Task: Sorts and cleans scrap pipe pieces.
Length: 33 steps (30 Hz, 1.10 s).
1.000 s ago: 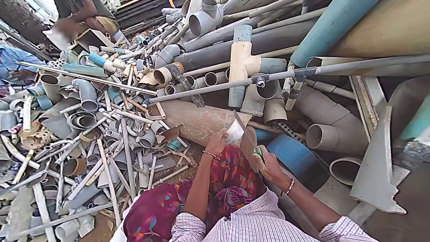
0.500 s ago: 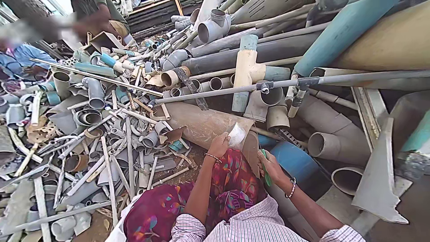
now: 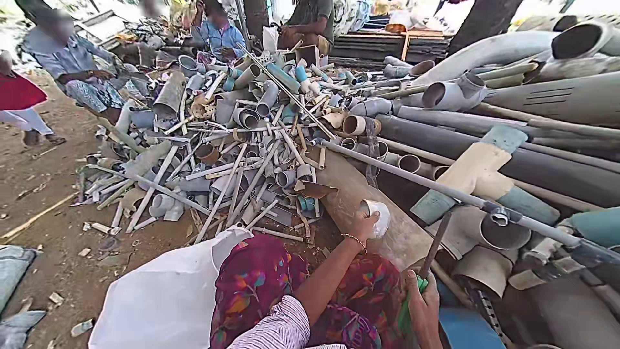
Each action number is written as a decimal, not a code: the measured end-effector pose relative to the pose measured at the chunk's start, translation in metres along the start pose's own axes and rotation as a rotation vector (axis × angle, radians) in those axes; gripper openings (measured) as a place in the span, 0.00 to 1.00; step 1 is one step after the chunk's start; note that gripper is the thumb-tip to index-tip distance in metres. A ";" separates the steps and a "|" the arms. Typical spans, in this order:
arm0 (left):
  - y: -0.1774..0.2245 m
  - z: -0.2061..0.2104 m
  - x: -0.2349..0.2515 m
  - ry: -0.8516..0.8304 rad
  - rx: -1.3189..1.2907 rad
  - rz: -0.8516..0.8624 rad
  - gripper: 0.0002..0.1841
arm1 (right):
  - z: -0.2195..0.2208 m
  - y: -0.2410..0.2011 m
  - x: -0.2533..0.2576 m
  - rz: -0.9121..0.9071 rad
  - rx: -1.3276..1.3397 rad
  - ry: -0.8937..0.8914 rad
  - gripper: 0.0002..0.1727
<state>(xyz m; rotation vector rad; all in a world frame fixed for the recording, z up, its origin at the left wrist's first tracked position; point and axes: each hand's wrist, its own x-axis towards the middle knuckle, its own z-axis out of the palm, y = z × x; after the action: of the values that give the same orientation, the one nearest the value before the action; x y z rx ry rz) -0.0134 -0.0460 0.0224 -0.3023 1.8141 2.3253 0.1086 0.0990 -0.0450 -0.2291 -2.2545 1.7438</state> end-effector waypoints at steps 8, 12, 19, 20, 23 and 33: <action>0.017 -0.063 -0.003 0.180 -0.689 -0.067 0.24 | 0.046 -0.016 0.008 -0.100 -0.178 -0.166 0.30; 0.024 -0.099 -0.016 0.202 -0.690 0.007 0.26 | 0.078 -0.021 0.020 -0.262 -0.160 -0.289 0.19; 0.020 -0.156 -0.029 0.249 -0.546 0.109 0.25 | 0.156 -0.056 0.050 -0.471 -0.387 -0.411 0.14; 0.019 -0.162 -0.026 0.263 -0.570 0.107 0.25 | 0.169 -0.055 0.053 -0.463 -0.404 -0.453 0.14; 0.013 -0.184 -0.018 0.308 -0.603 0.107 0.24 | 0.202 -0.049 0.056 -0.466 -0.415 -0.537 0.14; -0.022 -0.213 0.012 0.366 -0.764 0.076 0.25 | 0.251 -0.022 0.038 -0.337 -0.563 -0.617 0.16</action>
<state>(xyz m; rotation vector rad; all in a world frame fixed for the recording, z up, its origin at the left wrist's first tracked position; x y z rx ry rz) -0.0080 -0.2476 -0.0519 -0.8074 0.9536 3.0864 -0.0057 -0.1262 -0.0769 0.6323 -2.9516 1.0626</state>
